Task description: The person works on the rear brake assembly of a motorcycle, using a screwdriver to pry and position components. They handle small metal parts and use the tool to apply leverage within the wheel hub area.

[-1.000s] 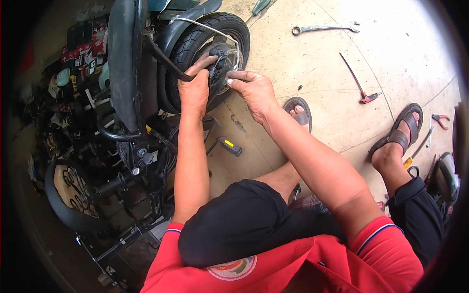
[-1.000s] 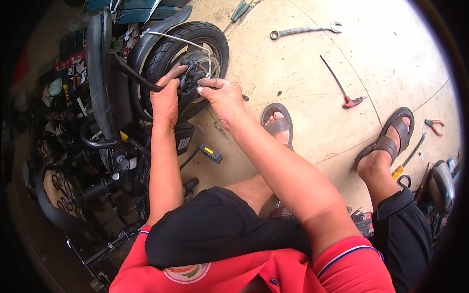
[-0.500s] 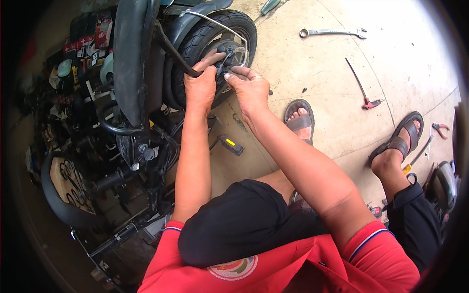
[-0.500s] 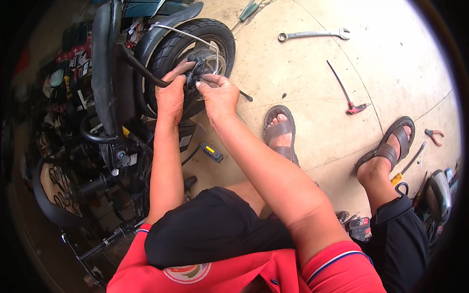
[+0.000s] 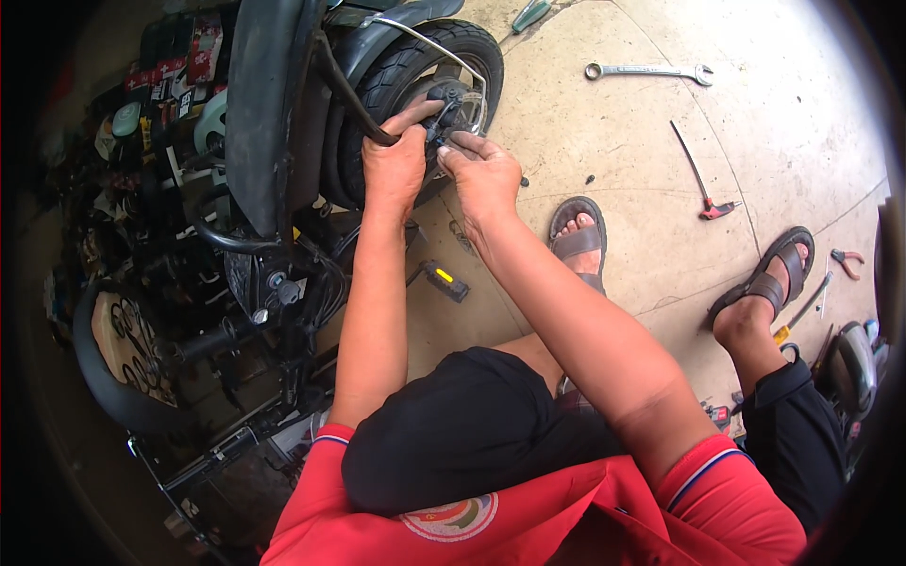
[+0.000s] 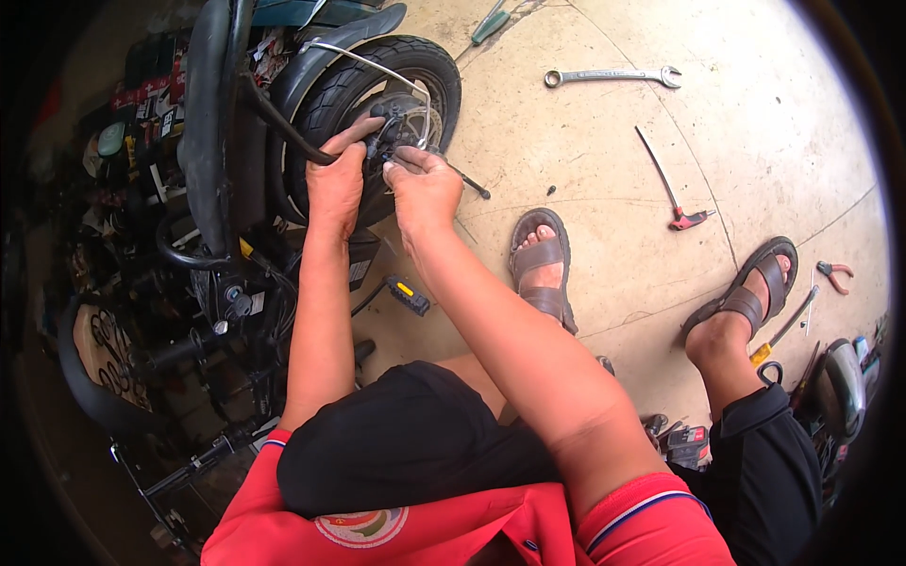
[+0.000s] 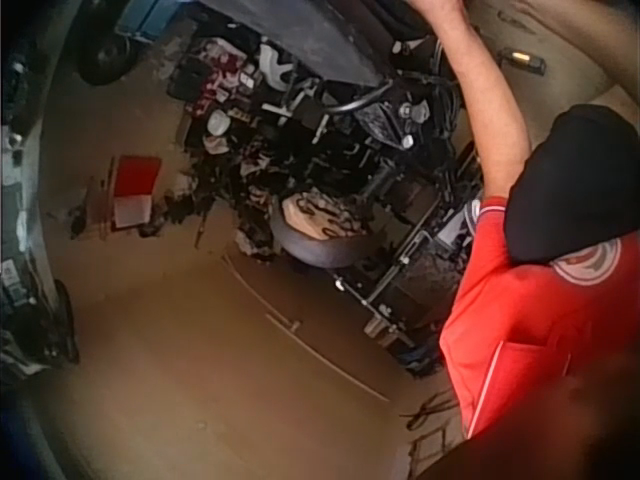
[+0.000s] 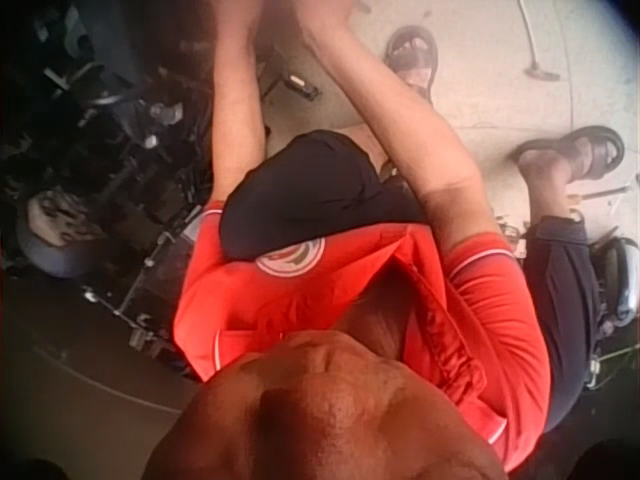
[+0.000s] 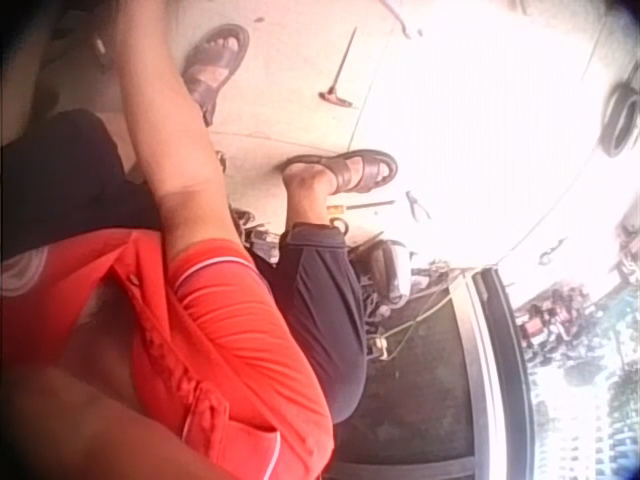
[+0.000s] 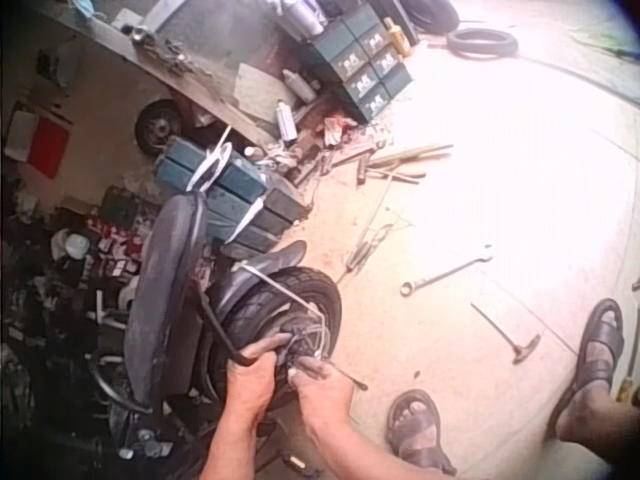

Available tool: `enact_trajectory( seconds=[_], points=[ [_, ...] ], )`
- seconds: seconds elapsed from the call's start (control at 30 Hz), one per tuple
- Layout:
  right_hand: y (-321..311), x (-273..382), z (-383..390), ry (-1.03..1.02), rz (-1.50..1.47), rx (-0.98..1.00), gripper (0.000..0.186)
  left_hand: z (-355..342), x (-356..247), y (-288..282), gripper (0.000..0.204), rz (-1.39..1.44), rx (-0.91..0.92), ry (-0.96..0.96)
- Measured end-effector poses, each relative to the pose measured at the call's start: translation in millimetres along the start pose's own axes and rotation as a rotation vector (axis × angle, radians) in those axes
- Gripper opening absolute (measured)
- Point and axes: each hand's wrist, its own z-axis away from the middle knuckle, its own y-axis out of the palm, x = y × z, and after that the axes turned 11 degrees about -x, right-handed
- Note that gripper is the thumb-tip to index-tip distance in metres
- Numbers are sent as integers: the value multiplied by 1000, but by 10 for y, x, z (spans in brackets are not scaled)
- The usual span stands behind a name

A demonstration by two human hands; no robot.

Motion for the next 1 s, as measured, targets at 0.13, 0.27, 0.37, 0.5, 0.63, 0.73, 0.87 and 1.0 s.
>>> enact_trajectory(
  seconds=[0.13,0.27,0.37,0.5,0.63,0.73,0.87,1.0],
  points=[
    [-49,-24,-53,75,-86,5,31,3,-33,34,39,-44,1,-15],
    [-82,-7,-62,56,-19,34,33,2,-49,25,39,-31,1,-24],
    [-74,2,-46,32,25,49,31,6,-44,20,39,-30,-7,-43],
    [-33,47,13,18,49,52,29,-2,-7,9,40,-8,-6,-9],
    [29,63,27,115,-66,-11,29,-2,-22,19,40,-19,3,-9],
    [5,65,49,63,6,25,34,1,-16,15,40,-14,7,1],
    [16,51,30,1,44,26,29,-4,-13,14,41,4,7,8],
    [-8,80,-8,-92,275,49,27,3,-26,20,41,14,-1,-3]
  ],
)
